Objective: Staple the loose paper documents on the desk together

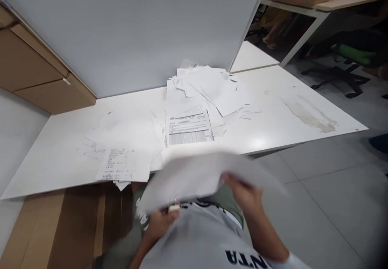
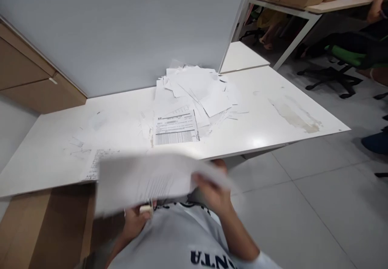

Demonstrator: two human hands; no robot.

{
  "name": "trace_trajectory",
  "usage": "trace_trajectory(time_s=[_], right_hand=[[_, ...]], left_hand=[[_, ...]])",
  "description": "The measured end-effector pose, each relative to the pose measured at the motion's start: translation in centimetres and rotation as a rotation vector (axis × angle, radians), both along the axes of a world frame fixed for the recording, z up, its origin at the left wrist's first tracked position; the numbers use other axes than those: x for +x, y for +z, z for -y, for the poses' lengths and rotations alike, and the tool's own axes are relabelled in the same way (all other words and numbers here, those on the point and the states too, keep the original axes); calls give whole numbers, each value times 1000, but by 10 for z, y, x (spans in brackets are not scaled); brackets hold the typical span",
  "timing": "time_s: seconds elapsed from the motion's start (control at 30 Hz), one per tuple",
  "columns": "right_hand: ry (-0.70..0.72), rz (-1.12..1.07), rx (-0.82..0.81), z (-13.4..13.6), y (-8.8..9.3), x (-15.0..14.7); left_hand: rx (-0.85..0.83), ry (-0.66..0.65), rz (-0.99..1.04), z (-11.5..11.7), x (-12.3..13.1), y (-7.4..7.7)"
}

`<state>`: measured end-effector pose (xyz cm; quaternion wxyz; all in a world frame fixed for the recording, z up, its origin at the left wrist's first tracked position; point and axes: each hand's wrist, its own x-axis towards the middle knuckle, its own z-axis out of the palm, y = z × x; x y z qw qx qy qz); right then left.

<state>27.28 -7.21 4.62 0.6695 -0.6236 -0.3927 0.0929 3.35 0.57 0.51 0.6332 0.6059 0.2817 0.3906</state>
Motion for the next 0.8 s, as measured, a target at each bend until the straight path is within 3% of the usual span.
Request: trace_trajectory(time_s=[0.03,0.07,0.17,0.23,0.3,0.4,0.5,0.57,0.63,0.7,0.73,0.8], right_hand=[[-188,-48,-74,-15,2,21],[-252,-79,-138,-35,4,46],[-216,-24,-222,-122,10,129],[-235,28,-371,-180,13,175],[-261,45,-433,-222,17,205],[-348,56,-429,-244,14,215],[-528,175,-292,-229,-6,174],[-508,323,-251,-208,-27,114],[-275,456,-260,-183,-51,34],[69,611,-336,-163,-70,-45],[236,684,-397,-155,-76,-77],[392,757,-525,-146,-84,-119]], left_hand=[[-90,4,-22,3,-5,-5],[-166,14,-31,5,-10,-9],[-326,70,-15,9,-26,-26],[-415,105,33,12,-37,-38],[-479,113,94,17,-47,-51],[-568,131,159,28,-65,-72],[-693,283,250,40,-83,-95],[-784,371,309,43,-93,-110],[-830,357,322,40,-98,-124],[-824,301,300,30,-100,-136],[-814,274,285,24,-99,-140],[-802,244,256,14,-97,-146]])
